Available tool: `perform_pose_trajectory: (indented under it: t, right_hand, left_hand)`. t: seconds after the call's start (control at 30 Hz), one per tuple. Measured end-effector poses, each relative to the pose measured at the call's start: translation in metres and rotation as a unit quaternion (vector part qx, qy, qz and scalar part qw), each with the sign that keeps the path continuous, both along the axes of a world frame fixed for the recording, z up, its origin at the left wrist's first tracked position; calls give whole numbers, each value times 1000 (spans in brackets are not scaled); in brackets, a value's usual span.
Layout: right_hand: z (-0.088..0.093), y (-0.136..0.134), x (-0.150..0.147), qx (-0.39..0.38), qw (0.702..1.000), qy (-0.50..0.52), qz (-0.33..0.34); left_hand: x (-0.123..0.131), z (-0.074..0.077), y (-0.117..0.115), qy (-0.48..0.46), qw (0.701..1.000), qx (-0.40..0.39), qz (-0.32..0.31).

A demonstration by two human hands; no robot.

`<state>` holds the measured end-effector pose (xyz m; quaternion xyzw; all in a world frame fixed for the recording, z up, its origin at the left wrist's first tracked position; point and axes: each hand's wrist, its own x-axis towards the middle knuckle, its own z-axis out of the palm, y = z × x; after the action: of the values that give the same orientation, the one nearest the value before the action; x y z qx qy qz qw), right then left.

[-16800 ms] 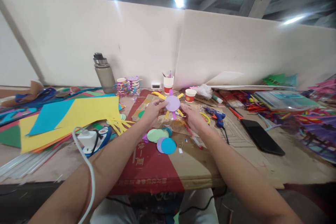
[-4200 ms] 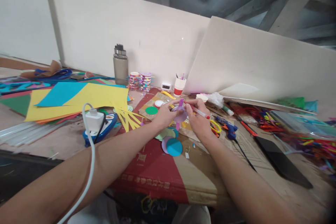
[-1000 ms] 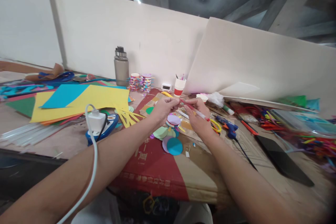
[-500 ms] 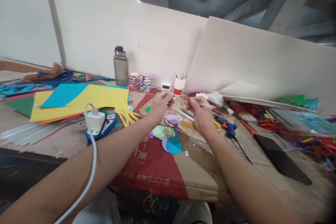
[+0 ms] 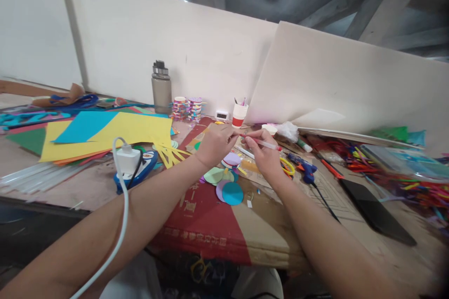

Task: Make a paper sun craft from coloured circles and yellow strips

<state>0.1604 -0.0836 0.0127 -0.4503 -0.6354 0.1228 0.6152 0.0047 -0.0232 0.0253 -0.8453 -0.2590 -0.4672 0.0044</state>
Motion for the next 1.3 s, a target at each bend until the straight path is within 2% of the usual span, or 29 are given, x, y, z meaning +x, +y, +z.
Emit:
perform_pose_trajectory:
  t: [0.13,0.23,0.37,0.47,0.53,0.63,0.7,0.77,0.83,1.0,1.13,1.2,1.3]
  right_hand:
    - [-2,0,0,5,999,-30,-8]
    - [0,-3,-4,-8,1000,16,20]
    - [1,2,-2,-15,991,127,35]
    - [-1,11,4,-26,974,217,53]
    - [-3,16,6,-37,963,257,67]
    - [-5,18,6,-49,963,256,63]
    - [-6,16,4,-55,970,230,57]
    - [-7,14,2,-62,974,208,60]
    - [-9,13,-1,-68,976,197,65]
    - [-12,11,-8,-69,979,188,42]
    - [-10,6,-11,-70,982,172,39]
    - [-5,3,-11,-84,982,167,36]
    - [4,0,-9,-97,982,162,15]
  left_hand:
    - [0,1,4,35,998,43,0]
    - [0,4,4,12,1000,12,-2]
    - [0,9,-3,-105,990,-91,4]
    - [3,12,-10,-173,964,-197,-49]
    - [7,10,-14,-184,938,-275,-99]
    - [14,2,-15,-178,899,-369,-155]
    - [17,-4,-14,-190,884,-389,-175]
    - [19,-7,-15,-207,893,-361,-173]
    - [18,-8,-17,-199,920,-304,-147]
    - [12,-5,-22,-97,978,-171,-63]
    - [9,-6,-19,-25,998,-56,12]
    - [8,-5,-18,-25,999,-40,-2]
    - [7,-1,-18,-67,994,-68,-49]
